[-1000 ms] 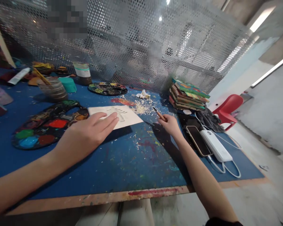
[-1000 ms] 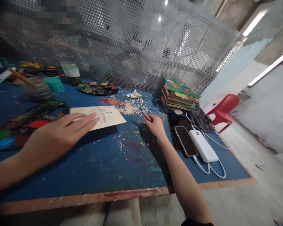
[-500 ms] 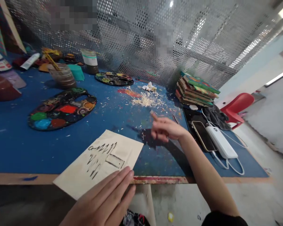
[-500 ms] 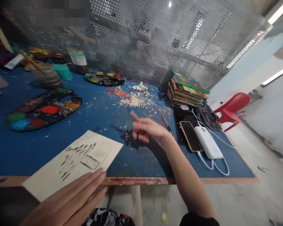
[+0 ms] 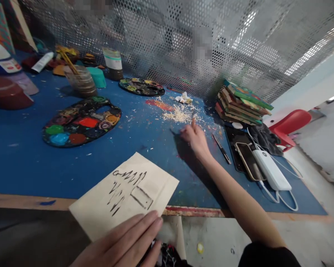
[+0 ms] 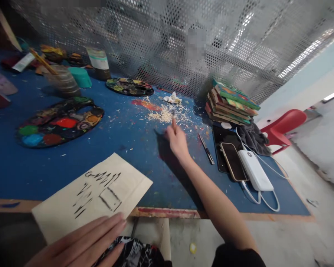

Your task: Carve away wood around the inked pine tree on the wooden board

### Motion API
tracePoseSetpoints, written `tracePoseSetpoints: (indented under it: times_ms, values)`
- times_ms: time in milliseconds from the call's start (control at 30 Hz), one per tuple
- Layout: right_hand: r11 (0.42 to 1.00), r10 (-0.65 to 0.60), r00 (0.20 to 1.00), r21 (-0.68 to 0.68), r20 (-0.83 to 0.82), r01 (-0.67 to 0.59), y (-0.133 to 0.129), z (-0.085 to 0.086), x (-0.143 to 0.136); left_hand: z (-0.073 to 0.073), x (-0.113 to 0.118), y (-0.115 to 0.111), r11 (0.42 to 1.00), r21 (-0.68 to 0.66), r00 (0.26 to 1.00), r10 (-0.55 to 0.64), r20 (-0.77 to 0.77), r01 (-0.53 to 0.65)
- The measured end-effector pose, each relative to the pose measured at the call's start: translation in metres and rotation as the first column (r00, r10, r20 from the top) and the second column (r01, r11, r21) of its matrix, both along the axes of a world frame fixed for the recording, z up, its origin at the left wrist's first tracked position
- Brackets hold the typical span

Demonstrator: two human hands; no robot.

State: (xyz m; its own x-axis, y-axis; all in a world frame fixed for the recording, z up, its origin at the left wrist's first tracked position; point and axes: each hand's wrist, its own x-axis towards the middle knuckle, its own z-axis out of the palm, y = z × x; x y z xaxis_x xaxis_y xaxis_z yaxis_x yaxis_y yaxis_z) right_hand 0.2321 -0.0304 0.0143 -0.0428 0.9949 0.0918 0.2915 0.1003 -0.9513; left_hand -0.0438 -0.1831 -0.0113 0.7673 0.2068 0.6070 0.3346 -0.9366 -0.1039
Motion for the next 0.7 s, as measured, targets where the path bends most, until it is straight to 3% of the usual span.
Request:
tracePoseSetpoints:
  times_ms: [67, 133, 300, 400, 567, 700]
  values:
    - [0.992, -0.119, 0.992, 0.048, 0.036, 0.117, -0.003, 0.004, 0.011, 0.003, 0.014, 0.005, 1.000, -0.013, 1.000, 0.016, 0.012, -0.016]
    - [0.991, -0.130, 0.987, 0.040, 0.098, 0.127, -0.018, 0.010, 0.024, 0.002, 0.029, 0.009, 0.997, -0.021, 0.997, 0.072, 0.000, -0.072]
    - [0.998, -0.023, 0.950, -0.050, 0.310, 0.041, -0.087, 0.015, 0.036, 0.004, 0.044, 0.018, 0.980, -0.163, 0.987, 0.090, -0.132, -0.111]
    - [0.995, 0.099, 0.857, -0.052, 0.506, -0.084, -0.114, 0.013, 0.028, 0.013, 0.046, 0.023, 0.960, -0.243, 0.988, 0.119, -0.098, -0.140]
    - [0.976, 0.147, 0.713, 0.018, 0.686, -0.219, -0.119, 0.016, 0.015, 0.024, 0.061, 0.032, 0.899, -0.286, 0.944, 0.320, -0.085, -0.330]
    - [0.961, 0.150, 0.666, 0.050, 0.731, -0.272, -0.108, 0.020, 0.013, 0.021, 0.070, 0.041, 0.849, -0.295, 0.898, 0.423, -0.118, -0.439]
